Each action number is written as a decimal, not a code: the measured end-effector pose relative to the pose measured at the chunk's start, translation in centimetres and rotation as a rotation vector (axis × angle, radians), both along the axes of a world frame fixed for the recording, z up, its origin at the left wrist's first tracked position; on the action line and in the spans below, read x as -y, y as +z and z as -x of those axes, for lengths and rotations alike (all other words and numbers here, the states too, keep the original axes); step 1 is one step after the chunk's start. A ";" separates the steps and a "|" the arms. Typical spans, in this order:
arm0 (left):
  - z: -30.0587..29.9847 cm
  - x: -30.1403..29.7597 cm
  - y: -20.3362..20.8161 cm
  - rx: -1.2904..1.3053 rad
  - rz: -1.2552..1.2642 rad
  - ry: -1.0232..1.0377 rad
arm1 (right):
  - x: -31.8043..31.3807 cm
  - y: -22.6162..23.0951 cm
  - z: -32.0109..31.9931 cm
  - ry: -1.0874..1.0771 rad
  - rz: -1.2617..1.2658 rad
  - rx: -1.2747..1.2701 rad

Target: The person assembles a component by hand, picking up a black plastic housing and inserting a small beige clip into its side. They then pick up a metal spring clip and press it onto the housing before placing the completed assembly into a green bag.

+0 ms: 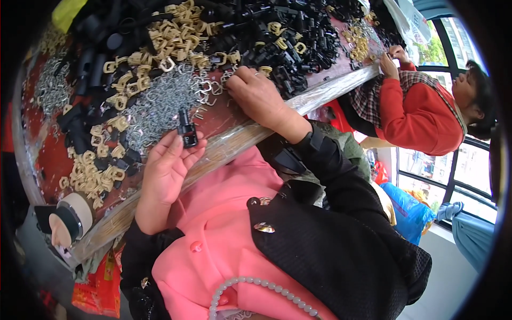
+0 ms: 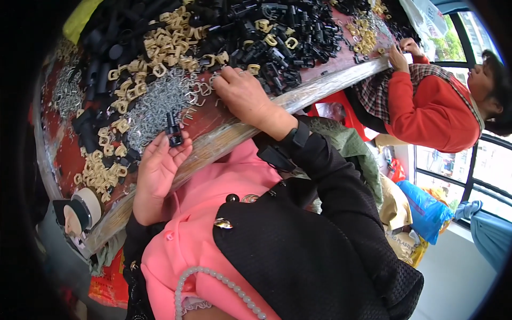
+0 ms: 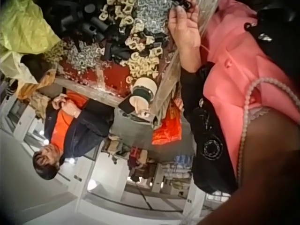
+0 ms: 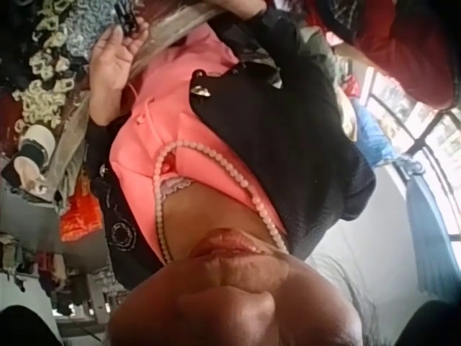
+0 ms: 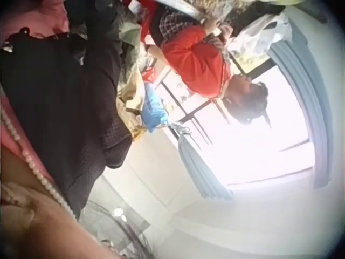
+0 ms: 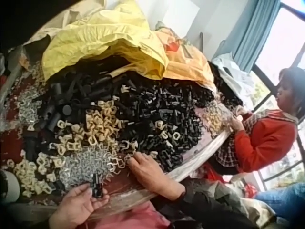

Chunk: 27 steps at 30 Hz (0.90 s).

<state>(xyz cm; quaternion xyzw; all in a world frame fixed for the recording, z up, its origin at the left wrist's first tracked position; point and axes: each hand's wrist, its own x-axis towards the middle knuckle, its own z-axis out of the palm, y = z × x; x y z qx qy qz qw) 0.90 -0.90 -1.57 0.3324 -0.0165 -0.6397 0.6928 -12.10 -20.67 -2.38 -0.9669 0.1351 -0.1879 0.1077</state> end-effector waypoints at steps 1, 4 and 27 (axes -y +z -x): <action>0.0 -0.1 0.0 -0.009 -0.003 0.004 | 0.1 -0.1 -0.1 0.017 -0.033 0.000; -0.4 -0.1 0.1 -0.029 -0.018 0.027 | 0.8 0.0 -0.6 0.033 -0.124 0.017; 0.2 -0.3 0.0 -0.043 0.021 0.023 | -0.9 3.5 -0.3 -0.123 -0.125 0.110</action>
